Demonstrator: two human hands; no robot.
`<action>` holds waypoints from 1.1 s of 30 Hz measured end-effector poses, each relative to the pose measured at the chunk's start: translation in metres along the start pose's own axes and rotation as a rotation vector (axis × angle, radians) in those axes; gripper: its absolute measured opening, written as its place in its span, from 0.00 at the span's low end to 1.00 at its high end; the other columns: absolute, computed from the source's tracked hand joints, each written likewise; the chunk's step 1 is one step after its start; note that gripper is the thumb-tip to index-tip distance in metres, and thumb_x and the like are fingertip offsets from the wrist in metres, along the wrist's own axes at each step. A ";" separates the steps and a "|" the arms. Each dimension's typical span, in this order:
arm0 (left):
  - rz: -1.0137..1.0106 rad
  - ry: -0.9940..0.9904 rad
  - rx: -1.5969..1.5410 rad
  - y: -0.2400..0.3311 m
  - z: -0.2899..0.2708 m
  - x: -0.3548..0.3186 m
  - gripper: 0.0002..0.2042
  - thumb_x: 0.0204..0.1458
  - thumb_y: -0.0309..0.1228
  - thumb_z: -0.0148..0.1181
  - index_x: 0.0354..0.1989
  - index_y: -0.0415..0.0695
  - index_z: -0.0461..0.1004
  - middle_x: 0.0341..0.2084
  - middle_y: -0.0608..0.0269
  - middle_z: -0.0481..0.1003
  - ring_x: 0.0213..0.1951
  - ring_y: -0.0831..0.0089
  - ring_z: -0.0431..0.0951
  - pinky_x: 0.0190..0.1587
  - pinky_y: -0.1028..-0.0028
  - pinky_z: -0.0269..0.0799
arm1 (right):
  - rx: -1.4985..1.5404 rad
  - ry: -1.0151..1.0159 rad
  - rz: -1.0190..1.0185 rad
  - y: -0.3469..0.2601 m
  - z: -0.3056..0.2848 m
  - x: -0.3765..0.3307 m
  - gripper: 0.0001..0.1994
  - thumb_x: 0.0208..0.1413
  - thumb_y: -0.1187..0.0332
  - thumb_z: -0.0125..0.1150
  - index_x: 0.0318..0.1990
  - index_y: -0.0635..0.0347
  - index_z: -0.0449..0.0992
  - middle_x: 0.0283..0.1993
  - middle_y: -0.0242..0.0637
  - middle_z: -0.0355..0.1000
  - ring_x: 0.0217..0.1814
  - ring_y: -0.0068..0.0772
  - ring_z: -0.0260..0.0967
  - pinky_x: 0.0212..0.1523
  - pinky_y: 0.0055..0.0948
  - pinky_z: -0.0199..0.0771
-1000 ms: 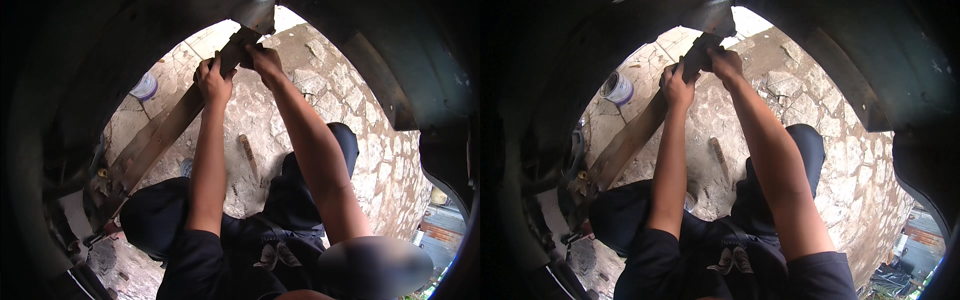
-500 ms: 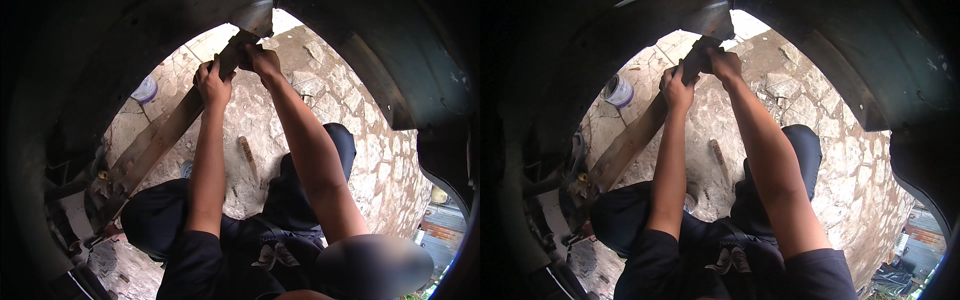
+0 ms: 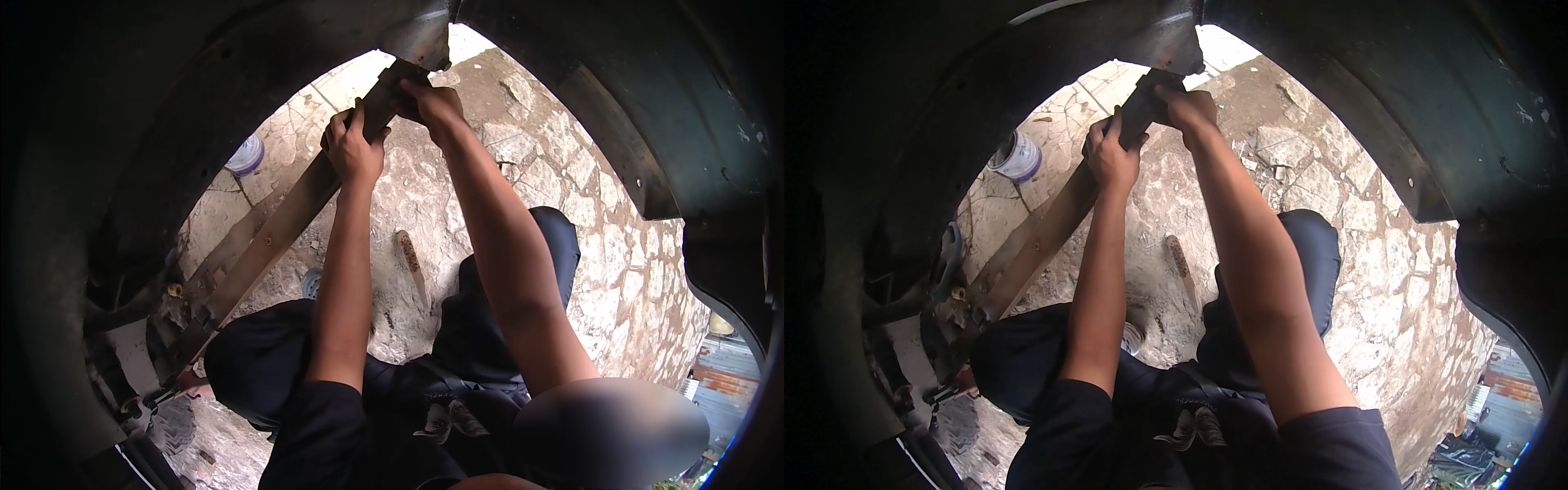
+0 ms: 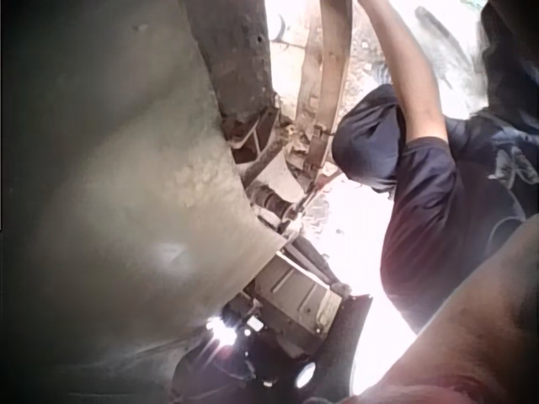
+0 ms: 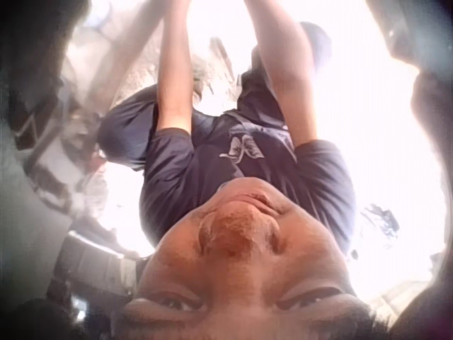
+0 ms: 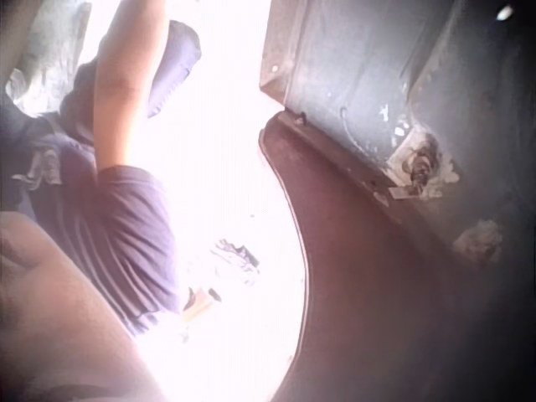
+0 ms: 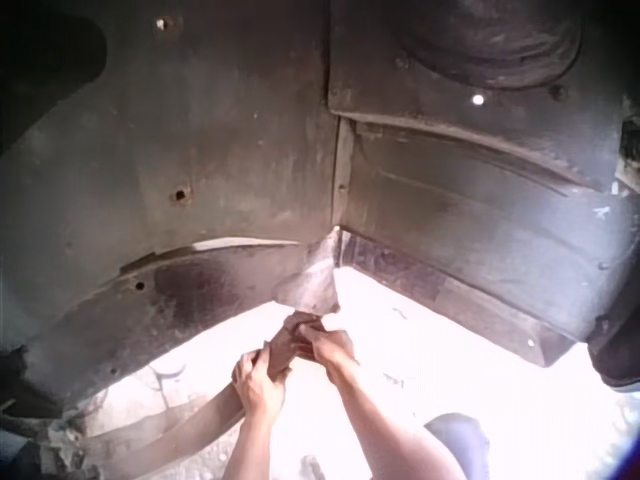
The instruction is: The person sits on the ground and repeatedly inserts and adjusts small metal pieces into a larger metal frame. The hands manipulate the pieces by hand, aligning and pressing them into place.
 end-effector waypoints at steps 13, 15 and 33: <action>0.034 -0.002 -0.037 0.002 0.001 0.003 0.39 0.44 0.43 0.78 0.68 0.54 0.71 0.53 0.57 0.71 0.58 0.54 0.72 0.63 0.55 0.66 | -0.327 0.156 -0.047 -0.007 -0.003 0.003 0.32 0.48 0.45 0.76 0.41 0.73 0.83 0.43 0.55 0.83 0.46 0.44 0.84 0.48 0.34 0.83; 0.048 0.011 -0.020 -0.001 0.002 0.001 0.39 0.44 0.42 0.78 0.68 0.53 0.71 0.54 0.56 0.71 0.58 0.54 0.72 0.63 0.55 0.66 | -0.045 0.006 -0.073 0.007 -0.004 0.008 0.30 0.50 0.45 0.74 0.39 0.72 0.84 0.41 0.55 0.82 0.44 0.43 0.84 0.46 0.33 0.83; 0.009 0.019 0.004 -0.018 -0.002 -0.002 0.39 0.42 0.45 0.78 0.67 0.55 0.73 0.53 0.57 0.73 0.58 0.54 0.73 0.62 0.55 0.67 | -0.068 -0.079 -0.047 -0.013 0.008 -0.037 0.21 0.57 0.61 0.74 0.47 0.74 0.82 0.39 0.47 0.83 0.34 0.35 0.84 0.39 0.30 0.89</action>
Point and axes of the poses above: each hand's wrist, its own x-axis towards the middle knuckle, its own z-axis out of the palm, y = z × x, the point moved 4 cm from there along x, towards the middle knuckle
